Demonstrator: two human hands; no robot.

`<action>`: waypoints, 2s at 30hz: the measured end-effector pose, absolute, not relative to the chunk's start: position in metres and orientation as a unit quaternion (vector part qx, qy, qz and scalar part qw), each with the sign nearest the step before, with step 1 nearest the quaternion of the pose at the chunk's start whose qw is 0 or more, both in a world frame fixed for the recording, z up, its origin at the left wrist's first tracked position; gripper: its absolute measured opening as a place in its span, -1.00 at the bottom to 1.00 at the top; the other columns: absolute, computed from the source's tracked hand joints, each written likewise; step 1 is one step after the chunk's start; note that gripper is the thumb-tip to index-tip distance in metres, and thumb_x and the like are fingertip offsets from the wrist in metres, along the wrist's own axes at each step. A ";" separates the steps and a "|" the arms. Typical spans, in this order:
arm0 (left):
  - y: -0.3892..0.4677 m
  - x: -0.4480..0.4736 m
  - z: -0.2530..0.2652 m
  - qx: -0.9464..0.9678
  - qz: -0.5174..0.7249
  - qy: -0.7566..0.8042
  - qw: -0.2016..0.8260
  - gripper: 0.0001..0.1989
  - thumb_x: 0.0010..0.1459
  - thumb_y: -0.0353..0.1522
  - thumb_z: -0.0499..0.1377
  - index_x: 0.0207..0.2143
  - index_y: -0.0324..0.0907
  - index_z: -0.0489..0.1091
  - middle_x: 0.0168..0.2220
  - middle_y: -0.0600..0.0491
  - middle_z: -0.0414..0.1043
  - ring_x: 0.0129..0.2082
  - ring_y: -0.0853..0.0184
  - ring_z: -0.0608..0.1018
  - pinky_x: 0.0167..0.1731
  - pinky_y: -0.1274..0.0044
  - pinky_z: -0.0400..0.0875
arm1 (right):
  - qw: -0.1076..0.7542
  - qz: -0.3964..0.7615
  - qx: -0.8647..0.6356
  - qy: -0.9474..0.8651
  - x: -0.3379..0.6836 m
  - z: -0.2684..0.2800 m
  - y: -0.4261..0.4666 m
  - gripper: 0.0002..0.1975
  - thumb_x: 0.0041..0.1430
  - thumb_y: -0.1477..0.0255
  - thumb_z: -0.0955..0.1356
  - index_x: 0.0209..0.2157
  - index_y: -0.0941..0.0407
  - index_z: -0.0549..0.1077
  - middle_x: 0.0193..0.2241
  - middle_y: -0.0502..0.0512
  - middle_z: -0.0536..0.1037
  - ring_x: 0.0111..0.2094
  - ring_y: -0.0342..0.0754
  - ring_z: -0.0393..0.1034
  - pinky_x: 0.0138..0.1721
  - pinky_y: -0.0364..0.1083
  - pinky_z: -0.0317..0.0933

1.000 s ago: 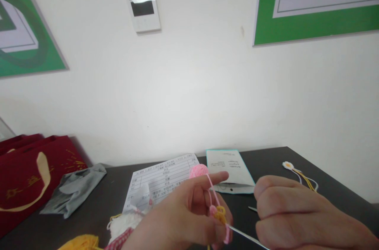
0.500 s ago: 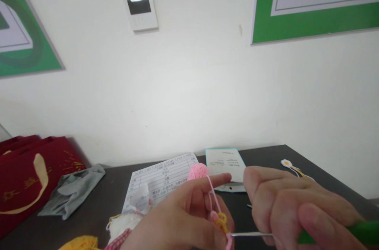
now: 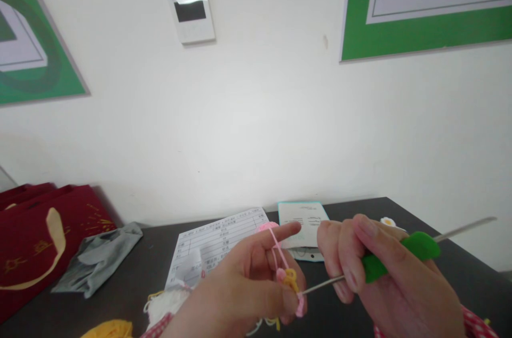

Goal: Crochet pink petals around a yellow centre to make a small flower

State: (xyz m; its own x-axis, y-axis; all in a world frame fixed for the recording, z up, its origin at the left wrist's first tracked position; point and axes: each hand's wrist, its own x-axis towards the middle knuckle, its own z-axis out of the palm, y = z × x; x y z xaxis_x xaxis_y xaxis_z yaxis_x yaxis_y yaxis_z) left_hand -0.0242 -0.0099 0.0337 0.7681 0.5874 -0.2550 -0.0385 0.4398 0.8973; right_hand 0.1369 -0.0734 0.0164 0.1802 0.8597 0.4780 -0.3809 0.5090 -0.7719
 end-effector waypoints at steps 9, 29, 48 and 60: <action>-0.009 -0.028 0.027 0.527 0.229 0.274 0.771 -0.06 -0.15 -0.47 0.45 0.30 -0.25 0.21 -0.41 0.12 0.48 -0.44 0.43 0.42 -0.35 0.54 0.23 | 0.734 0.375 -0.266 -0.499 0.137 0.012 -0.072 -0.49 0.33 0.18 0.32 -0.64 0.11 0.54 -0.73 0.03 0.44 -0.62 -0.14 0.32 -0.51 -0.15 0.28; 0.000 -0.025 0.022 0.479 0.186 0.210 0.832 -0.08 -0.28 -0.53 0.38 0.24 -0.35 0.26 -0.50 0.12 0.51 -0.51 0.43 0.44 -0.38 0.54 0.23 | 0.700 0.397 -0.267 -0.530 0.144 0.013 -0.069 -0.45 0.37 0.16 0.28 -0.66 0.11 0.48 -0.73 0.00 0.41 -0.62 -0.14 0.30 -0.47 -0.11 0.23; 0.002 -0.011 0.002 0.412 0.064 0.114 0.902 -0.23 -0.30 -0.58 0.36 0.09 -0.27 0.44 -0.55 0.16 0.46 -0.63 0.54 0.30 -0.61 0.61 -0.01 | 0.597 0.210 -0.232 -0.739 0.160 0.015 -0.080 -0.49 0.47 0.26 0.13 -0.58 0.07 0.31 -0.66 -0.06 0.39 -0.58 -0.16 0.29 -0.41 -0.08 0.25; -0.002 -0.009 0.006 0.396 0.038 0.121 0.909 -0.42 -0.37 -0.58 0.31 -0.14 -0.30 0.56 -0.58 0.14 0.49 -0.67 0.54 0.33 -0.70 0.59 -0.10 | 0.616 0.267 -0.216 -0.709 0.159 0.013 -0.077 -0.45 0.47 0.25 0.14 -0.63 0.08 0.30 -0.67 -0.07 0.37 -0.61 -0.17 0.25 -0.39 -0.07 0.23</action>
